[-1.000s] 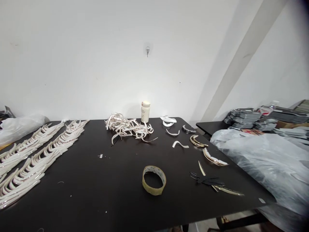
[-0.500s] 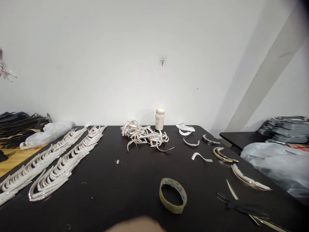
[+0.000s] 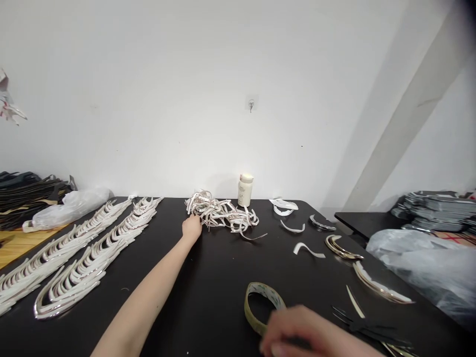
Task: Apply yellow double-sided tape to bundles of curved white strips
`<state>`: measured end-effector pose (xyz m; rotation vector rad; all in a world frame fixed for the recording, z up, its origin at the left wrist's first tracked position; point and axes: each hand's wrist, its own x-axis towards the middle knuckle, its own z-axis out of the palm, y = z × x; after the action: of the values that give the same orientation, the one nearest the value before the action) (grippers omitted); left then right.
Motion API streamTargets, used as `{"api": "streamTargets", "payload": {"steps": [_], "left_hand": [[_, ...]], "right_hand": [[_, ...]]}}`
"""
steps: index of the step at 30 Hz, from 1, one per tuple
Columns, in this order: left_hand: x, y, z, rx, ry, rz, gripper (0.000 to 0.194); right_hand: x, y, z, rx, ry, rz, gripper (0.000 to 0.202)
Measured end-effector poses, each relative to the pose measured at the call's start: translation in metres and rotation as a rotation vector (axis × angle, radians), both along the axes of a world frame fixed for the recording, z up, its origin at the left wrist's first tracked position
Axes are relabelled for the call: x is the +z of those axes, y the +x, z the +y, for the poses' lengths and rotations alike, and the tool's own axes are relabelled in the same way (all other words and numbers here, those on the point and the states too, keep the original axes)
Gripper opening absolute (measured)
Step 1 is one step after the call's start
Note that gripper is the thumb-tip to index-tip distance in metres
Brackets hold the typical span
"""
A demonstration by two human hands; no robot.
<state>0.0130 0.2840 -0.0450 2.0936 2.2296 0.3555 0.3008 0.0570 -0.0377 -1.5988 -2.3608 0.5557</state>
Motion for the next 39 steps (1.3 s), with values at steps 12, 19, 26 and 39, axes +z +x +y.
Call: {"api": "streamTargets", "payload": {"steps": [12,19,26,39], "left_hand": [[0.022,-0.021,-0.031,-0.081,0.022,-0.017,0.021],[0.023,-0.028,-0.077,-0.195,0.188,-0.247,0.017],[0.000,-0.024,-0.077,-0.359,0.038,-0.774,0.024],[0.014,0.005,-0.068,-0.201,-0.014,-1.352,0.038]], "right_hand": [[0.013,-0.143,0.178,0.044,0.198,0.437,0.033],[-0.003,-0.142,0.199,0.140,-0.217,0.651,0.034],[-0.014,-0.124,0.180,0.162,-0.321,0.835,0.047],[-0.001,-0.037,0.118,-0.067,0.014,0.720,0.012]]}}
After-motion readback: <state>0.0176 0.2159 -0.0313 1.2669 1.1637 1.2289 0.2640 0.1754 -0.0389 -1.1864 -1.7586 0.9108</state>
